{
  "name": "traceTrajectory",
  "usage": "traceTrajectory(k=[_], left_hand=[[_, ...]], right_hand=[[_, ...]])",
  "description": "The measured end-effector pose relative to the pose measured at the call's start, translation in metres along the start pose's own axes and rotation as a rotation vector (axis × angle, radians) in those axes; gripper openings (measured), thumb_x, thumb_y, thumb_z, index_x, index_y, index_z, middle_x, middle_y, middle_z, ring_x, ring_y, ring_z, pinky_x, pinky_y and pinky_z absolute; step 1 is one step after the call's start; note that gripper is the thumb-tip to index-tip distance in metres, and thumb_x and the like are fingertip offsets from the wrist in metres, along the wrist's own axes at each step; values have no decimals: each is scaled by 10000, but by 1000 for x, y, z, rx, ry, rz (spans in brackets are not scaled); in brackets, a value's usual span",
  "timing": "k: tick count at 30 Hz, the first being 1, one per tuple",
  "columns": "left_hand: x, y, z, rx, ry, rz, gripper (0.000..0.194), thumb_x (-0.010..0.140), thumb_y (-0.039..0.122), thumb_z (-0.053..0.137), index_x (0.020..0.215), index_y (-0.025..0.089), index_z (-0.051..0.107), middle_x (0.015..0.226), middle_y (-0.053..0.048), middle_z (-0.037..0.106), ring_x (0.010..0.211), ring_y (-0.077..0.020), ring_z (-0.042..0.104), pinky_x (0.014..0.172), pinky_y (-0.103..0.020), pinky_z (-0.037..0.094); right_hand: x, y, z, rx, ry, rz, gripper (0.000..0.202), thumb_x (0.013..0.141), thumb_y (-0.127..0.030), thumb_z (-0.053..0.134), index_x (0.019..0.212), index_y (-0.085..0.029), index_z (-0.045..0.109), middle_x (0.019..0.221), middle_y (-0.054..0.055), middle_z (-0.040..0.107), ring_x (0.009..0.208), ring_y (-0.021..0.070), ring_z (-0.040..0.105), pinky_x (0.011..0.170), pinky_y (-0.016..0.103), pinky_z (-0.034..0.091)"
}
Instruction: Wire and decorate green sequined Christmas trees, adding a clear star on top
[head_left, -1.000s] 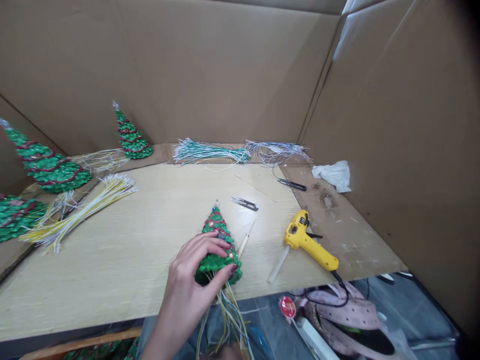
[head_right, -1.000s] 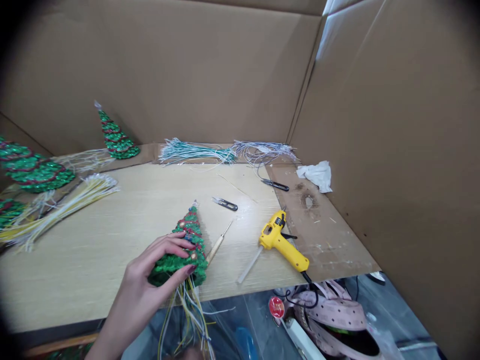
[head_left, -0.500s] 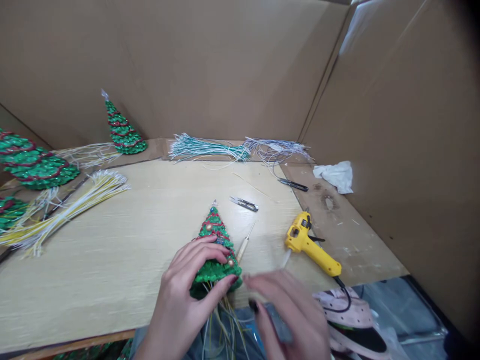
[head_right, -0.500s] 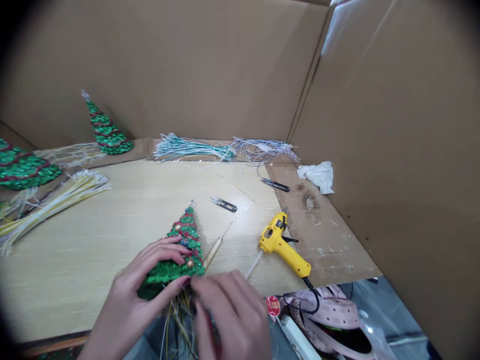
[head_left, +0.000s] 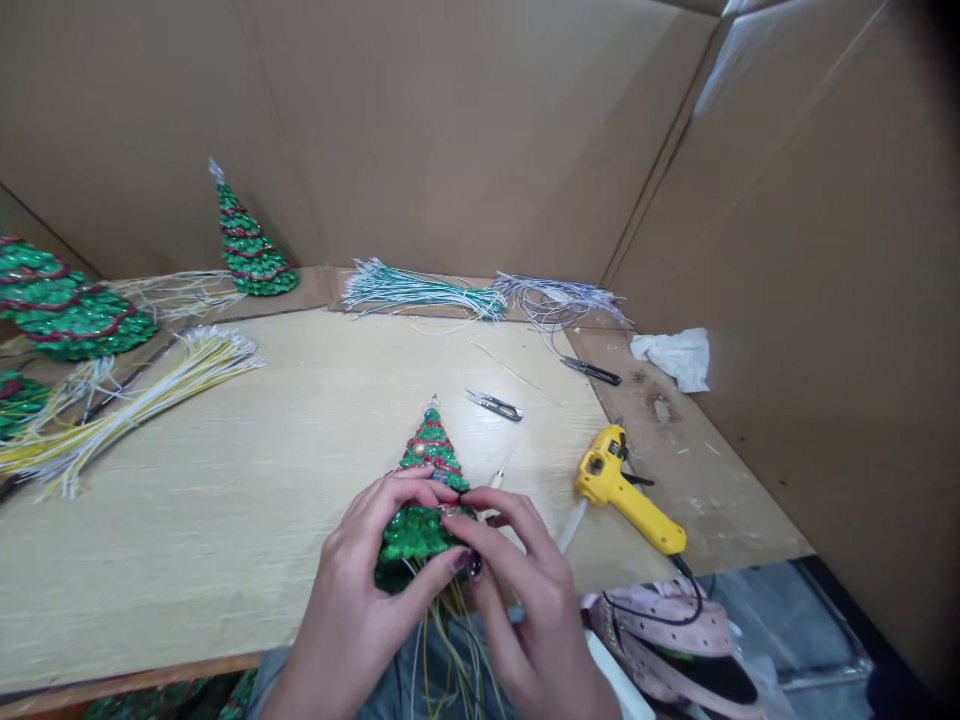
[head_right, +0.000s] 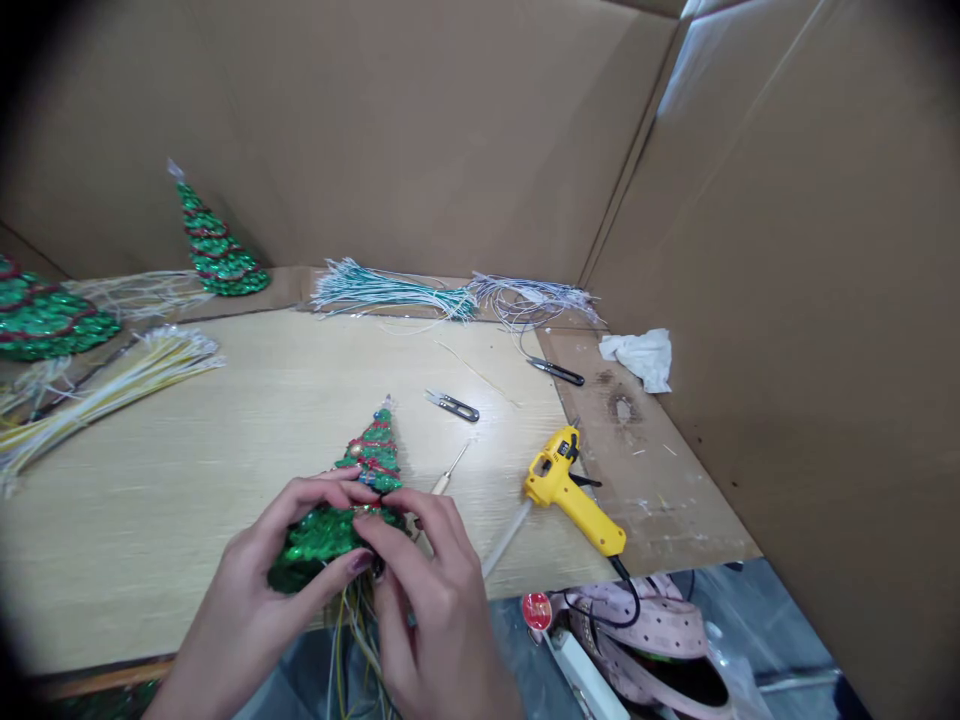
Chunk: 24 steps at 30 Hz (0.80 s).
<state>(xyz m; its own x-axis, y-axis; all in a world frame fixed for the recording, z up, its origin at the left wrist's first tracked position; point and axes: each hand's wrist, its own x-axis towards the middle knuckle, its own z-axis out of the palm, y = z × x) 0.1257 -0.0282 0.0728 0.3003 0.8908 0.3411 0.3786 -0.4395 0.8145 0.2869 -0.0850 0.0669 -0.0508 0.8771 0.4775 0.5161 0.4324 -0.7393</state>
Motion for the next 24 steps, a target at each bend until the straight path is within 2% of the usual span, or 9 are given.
traceTrajectory(k=[4, 9, 16, 20, 24], left_hand=[[-3, -4, -2, -53, 1, -46, 227, 899, 306, 677, 1093, 307, 559, 1104, -1, 703, 1156, -209, 661, 916, -307, 553], [-6, -5, -4, -104, 3, -47, 278, 924, 337, 655, 1178, 328, 543, 1141, -1, 698, 1199, -195, 643, 899, -260, 560], [-9, -6, -6, -106, -17, -33, 250, 984, 365, 575, 1225, 351, 513, 1180, 3, 675, 1149, -160, 653, 967, -252, 519], [-11, -9, -6, -150, -9, -32, 234, 998, 332, 551, 1227, 353, 512, 1189, 2, 669, 1154, -146, 644, 979, -229, 504], [-18, -13, -6, -283, 53, -121, 189, 995, 340, 571, 1182, 324, 551, 1185, -10, 673, 1201, -168, 613, 1029, -246, 482]], right_hand=[[4, -3, 3, -49, -25, -24, 434, 948, -52, 474, 1325, -248, 562, 1316, 83, 549, 1211, 194, 524, 1019, 331, 491], [6, -5, 8, -52, -31, 5, 393, 961, -90, 499, 1308, -267, 553, 1300, 70, 537, 1207, 200, 511, 1026, 341, 475], [8, -5, 17, 76, 48, 107, 290, 964, -88, 504, 1161, -276, 601, 1208, 42, 501, 1190, 165, 515, 1028, 274, 448], [11, -3, 17, 94, 18, 101, 272, 961, -96, 521, 1139, -284, 605, 1195, 41, 498, 1188, 185, 509, 1021, 309, 450], [13, -6, 16, 87, -18, 57, 290, 965, -121, 520, 1187, -291, 599, 1223, 55, 501, 1209, 212, 502, 1017, 345, 462]])
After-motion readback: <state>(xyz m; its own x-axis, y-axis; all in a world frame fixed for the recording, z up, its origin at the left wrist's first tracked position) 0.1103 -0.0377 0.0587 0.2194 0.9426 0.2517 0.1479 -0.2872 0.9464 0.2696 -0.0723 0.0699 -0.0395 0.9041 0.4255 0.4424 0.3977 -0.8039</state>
